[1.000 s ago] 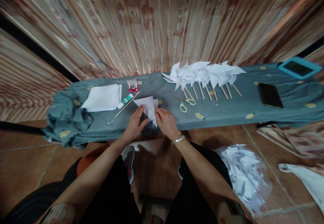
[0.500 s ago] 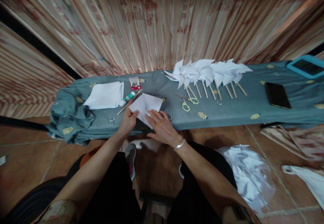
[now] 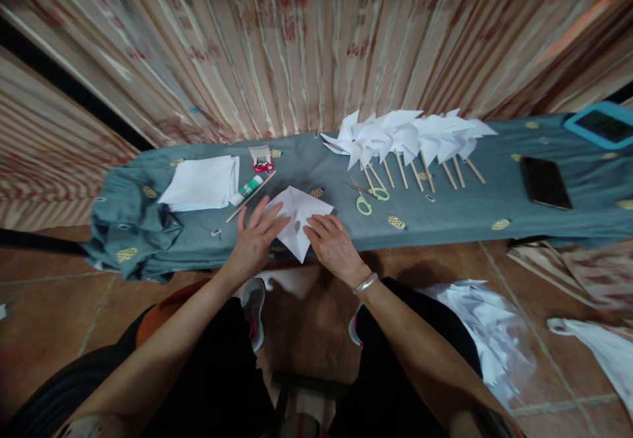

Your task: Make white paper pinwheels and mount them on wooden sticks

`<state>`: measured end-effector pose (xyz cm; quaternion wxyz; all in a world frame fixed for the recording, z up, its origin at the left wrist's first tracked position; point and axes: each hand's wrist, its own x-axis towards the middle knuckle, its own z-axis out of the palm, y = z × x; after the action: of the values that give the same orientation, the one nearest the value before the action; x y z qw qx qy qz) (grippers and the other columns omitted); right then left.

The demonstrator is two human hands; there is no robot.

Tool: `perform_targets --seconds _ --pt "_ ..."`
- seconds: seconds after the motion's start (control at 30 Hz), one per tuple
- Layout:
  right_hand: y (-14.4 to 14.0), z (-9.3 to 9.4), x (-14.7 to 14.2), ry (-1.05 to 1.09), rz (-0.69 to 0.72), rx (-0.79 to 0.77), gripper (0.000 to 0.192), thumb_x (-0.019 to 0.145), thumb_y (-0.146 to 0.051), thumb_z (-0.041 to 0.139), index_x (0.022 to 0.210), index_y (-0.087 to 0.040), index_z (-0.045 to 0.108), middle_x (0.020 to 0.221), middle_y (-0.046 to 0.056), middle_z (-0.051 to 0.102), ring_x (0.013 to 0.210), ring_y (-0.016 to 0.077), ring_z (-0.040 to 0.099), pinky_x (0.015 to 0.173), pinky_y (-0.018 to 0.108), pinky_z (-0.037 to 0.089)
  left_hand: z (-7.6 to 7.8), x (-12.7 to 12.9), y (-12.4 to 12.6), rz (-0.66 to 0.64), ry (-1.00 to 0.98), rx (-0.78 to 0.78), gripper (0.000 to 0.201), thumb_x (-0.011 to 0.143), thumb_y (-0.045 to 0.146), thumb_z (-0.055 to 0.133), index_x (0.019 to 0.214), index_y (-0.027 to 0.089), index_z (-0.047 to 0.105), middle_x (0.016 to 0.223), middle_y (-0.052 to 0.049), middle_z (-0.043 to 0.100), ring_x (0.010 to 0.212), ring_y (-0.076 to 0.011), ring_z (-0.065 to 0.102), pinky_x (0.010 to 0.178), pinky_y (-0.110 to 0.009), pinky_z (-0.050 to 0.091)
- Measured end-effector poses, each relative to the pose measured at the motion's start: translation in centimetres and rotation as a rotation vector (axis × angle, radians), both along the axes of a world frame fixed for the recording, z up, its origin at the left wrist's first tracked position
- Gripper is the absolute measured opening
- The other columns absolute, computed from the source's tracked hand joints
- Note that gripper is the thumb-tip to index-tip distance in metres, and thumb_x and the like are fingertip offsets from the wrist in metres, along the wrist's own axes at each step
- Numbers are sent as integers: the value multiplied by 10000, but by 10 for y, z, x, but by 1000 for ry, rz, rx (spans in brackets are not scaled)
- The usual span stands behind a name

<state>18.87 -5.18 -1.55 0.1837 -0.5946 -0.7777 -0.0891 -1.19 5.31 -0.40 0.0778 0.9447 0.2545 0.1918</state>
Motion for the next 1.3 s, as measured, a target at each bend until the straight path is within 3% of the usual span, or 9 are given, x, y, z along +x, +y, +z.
perform_targets --seconds 0.17,0.37,0.57,0.73,0.9,1.0,1.3 --pt "-5 -3 2 11 19 -26 291 935 -98 473 1160 -138 652 1251 137 670 1213 277 558 1028 473 422 -8 -2 -1 -67 109 -10 445 898 70 431 1253 266 615 1356 -75 619 1408 -297 403 1157 -689 40" --pt "-2 -6 13 235 -31 -70 275 948 -158 486 1153 -144 668 1288 145 653 1204 271 578 1016 462 444 -10 -8 7 -83 66 -89 326 953 154 424 1155 241 665 1247 -76 690 1257 -247 571 1165 -632 166" --pt "12 7 27 521 -53 -242 233 973 -280 497 954 -192 713 999 77 746 950 211 670 885 358 503 -7 -14 7 -68 -28 -125 270 969 191 417 1068 191 667 1055 -88 741 1022 -200 674 1132 -546 293" --pt "15 14 29 531 -42 -310 279 982 -322 480 855 -192 692 836 56 716 805 188 649 769 306 486 -7 -19 16 -53 -35 -182 233 962 244 452 941 181 675 912 -74 731 882 -198 672 1075 -500 376" --pt "16 9 27 578 -108 -312 261 971 -322 500 827 -188 671 821 55 696 814 200 635 785 320 472 -4 -23 24 -20 -141 -392 277 959 329 479 865 188 699 895 -68 732 884 -208 657 955 -421 455" --pt "17 6 25 623 -163 -315 265 965 -337 510 805 -190 662 798 45 684 792 193 631 760 308 467 -5 -24 27 -17 -199 -500 248 922 369 557 920 180 717 944 -80 735 949 -221 637 890 -375 477" --pt "21 7 17 622 -311 -242 308 950 -399 529 733 -211 639 700 12 671 674 165 619 650 269 425 -11 -25 23 130 -166 -476 326 970 349 454 801 188 681 823 -63 703 884 -214 602 820 -369 428"
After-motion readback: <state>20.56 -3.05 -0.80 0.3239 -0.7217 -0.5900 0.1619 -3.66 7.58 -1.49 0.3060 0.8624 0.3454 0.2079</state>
